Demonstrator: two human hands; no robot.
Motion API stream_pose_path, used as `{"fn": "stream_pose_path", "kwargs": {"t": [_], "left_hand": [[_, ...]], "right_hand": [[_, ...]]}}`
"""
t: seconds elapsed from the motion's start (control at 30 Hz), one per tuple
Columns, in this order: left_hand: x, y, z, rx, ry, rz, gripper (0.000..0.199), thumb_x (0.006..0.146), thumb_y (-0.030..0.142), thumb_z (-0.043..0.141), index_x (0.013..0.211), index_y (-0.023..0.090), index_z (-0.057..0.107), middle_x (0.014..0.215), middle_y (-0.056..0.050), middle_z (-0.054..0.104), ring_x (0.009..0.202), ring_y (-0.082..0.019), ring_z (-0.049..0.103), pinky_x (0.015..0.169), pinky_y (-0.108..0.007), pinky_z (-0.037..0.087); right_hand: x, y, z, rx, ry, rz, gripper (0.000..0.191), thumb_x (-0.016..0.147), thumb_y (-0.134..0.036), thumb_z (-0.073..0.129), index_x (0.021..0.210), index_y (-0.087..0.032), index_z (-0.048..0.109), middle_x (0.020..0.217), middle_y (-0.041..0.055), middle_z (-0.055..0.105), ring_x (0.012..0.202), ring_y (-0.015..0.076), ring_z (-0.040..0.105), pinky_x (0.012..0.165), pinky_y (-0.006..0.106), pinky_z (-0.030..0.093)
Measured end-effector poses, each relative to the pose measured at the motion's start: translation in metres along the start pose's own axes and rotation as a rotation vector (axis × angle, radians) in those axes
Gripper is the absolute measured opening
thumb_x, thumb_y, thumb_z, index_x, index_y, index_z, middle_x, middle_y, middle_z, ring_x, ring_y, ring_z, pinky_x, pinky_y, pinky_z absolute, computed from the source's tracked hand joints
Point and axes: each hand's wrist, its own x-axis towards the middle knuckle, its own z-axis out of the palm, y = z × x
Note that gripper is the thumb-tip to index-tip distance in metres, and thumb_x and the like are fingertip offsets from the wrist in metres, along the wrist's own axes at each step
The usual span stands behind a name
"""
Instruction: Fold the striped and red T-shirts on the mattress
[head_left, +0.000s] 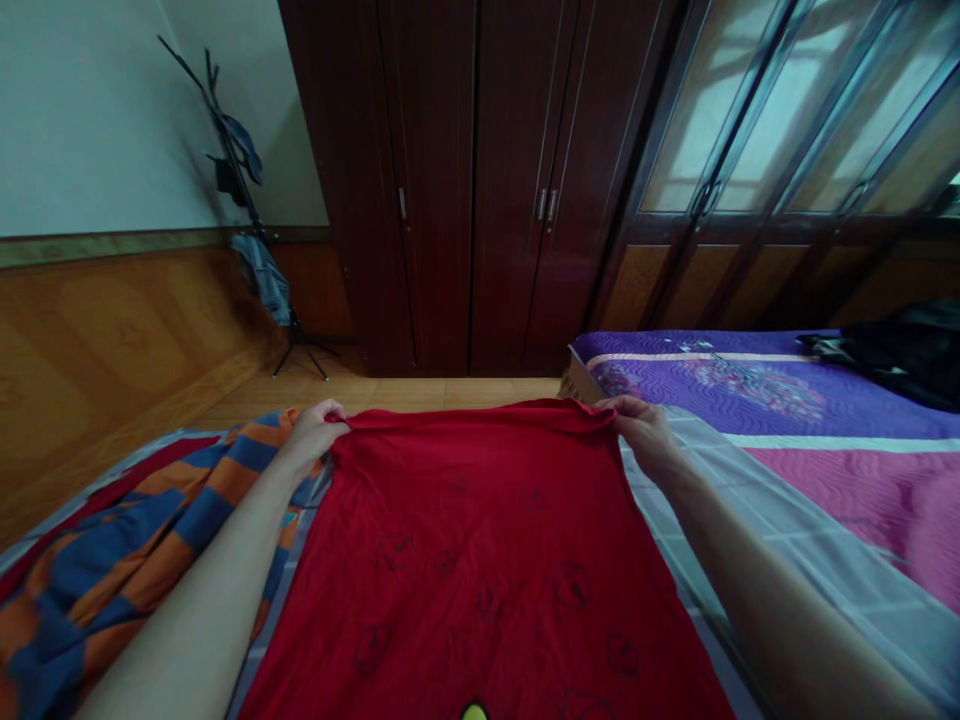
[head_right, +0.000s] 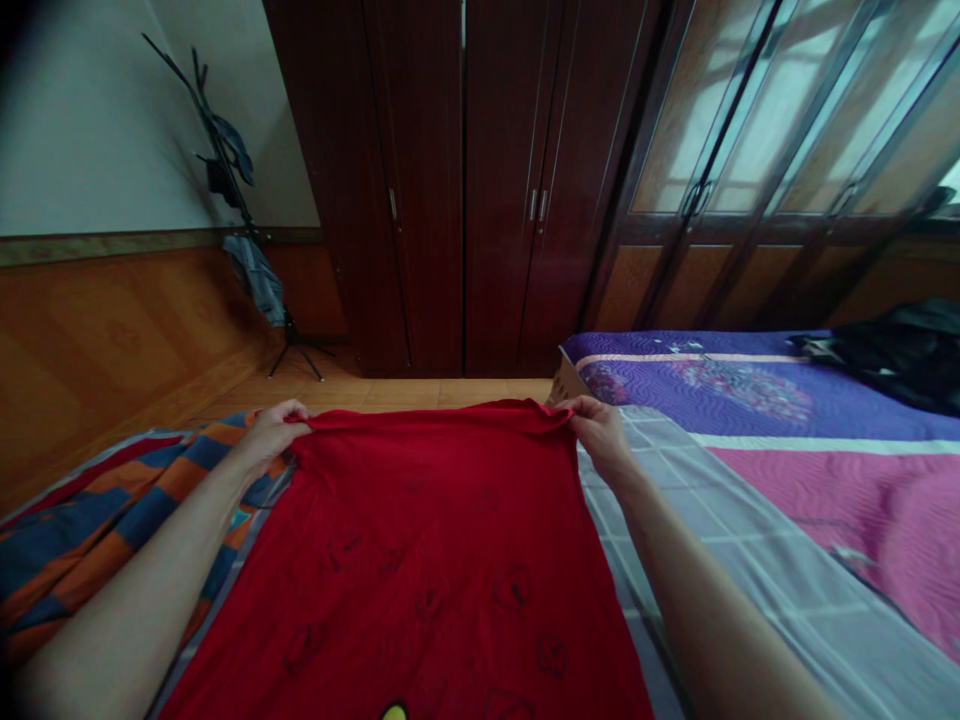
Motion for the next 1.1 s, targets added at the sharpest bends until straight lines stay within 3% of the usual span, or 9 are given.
{"fn": "stream_pose_path", "kwargs": {"t": [0.2,0.3,0.4,0.57,0.67,0.8,1.0,1.1], "left_hand": [[-0.004,-0.001,0.005,0.345,0.146,0.009,0.012,0.058,0.02,0.063,0.058,0.024,0.052,0.057,-0.001,0.054,0.072,-0.027,0.057,0.064,-0.03,0.036],[-0.006,0.002,0.013,0.413,0.239,0.035,0.003,0.069,0.024,0.057,0.072,0.024,0.056,0.068,-0.003,0.061,0.076,-0.027,0.059,0.065,-0.03,0.038],[-0.006,0.0,0.023,0.441,0.31,0.108,0.01,0.078,0.024,0.05,0.085,0.023,0.057,0.082,-0.003,0.065,0.081,-0.022,0.061,0.069,-0.027,0.04],[-0.004,-0.015,0.03,0.474,0.215,0.062,0.007,0.073,0.019,0.053,0.075,0.022,0.059,0.074,-0.004,0.066,0.074,-0.023,0.062,0.064,-0.028,0.041],[-0.004,-0.017,0.028,0.478,0.163,0.079,0.013,0.072,0.017,0.052,0.081,0.022,0.061,0.082,-0.006,0.067,0.082,-0.025,0.062,0.07,-0.03,0.042],[-0.004,-0.014,0.025,0.451,0.033,0.118,0.008,0.064,0.02,0.063,0.072,0.023,0.063,0.084,-0.005,0.068,0.089,-0.026,0.061,0.075,-0.029,0.042],[0.0,-0.013,0.02,0.324,-0.081,0.012,0.031,0.056,0.035,0.071,0.081,0.019,0.067,0.063,-0.002,0.066,0.062,-0.021,0.061,0.055,-0.025,0.04],[-0.003,-0.011,0.019,0.25,-0.176,-0.008,0.024,0.055,0.033,0.067,0.074,0.018,0.069,0.05,0.001,0.06,0.048,-0.018,0.056,0.046,-0.024,0.036]], "right_hand": [[0.002,0.015,0.008,-0.14,-0.051,0.028,0.008,0.062,-0.021,0.058,0.059,-0.016,0.064,0.055,0.002,0.063,0.053,0.0151,0.056,0.052,0.024,0.043],[0.003,0.015,0.006,-0.214,0.021,0.026,0.023,0.069,-0.026,0.053,0.08,-0.014,0.069,0.071,0.0049,0.069,0.063,0.017,0.06,0.057,0.024,0.045],[0.0,0.014,0.007,-0.326,0.104,0.037,0.034,0.077,-0.03,0.047,0.097,-0.013,0.068,0.086,0.0083,0.07,0.076,0.0195,0.063,0.064,0.026,0.045],[-0.01,0.012,0.016,-0.565,0.074,0.103,0.025,0.073,-0.025,0.052,0.086,-0.018,0.072,0.081,0.0085,0.07,0.08,0.0251,0.063,0.068,0.031,0.043],[-0.014,0.01,0.019,-0.653,0.049,0.108,0.027,0.073,-0.023,0.052,0.09,-0.019,0.072,0.085,0.0098,0.07,0.085,0.0265,0.063,0.069,0.031,0.042],[-0.013,0.007,0.018,-0.692,-0.031,0.1,0.023,0.07,-0.018,0.054,0.083,-0.019,0.072,0.087,0.0103,0.069,0.087,0.027,0.062,0.068,0.03,0.041],[-0.005,0.008,0.014,-0.552,-0.161,0.132,0.034,0.07,-0.024,0.058,0.101,-0.016,0.07,0.073,0.0041,0.068,0.068,0.0184,0.061,0.054,0.023,0.038],[-0.005,0.009,0.016,-0.431,-0.274,0.138,0.025,0.07,-0.027,0.058,0.087,-0.018,0.074,0.056,-0.0017,0.063,0.054,0.0128,0.055,0.046,0.02,0.033]]}}
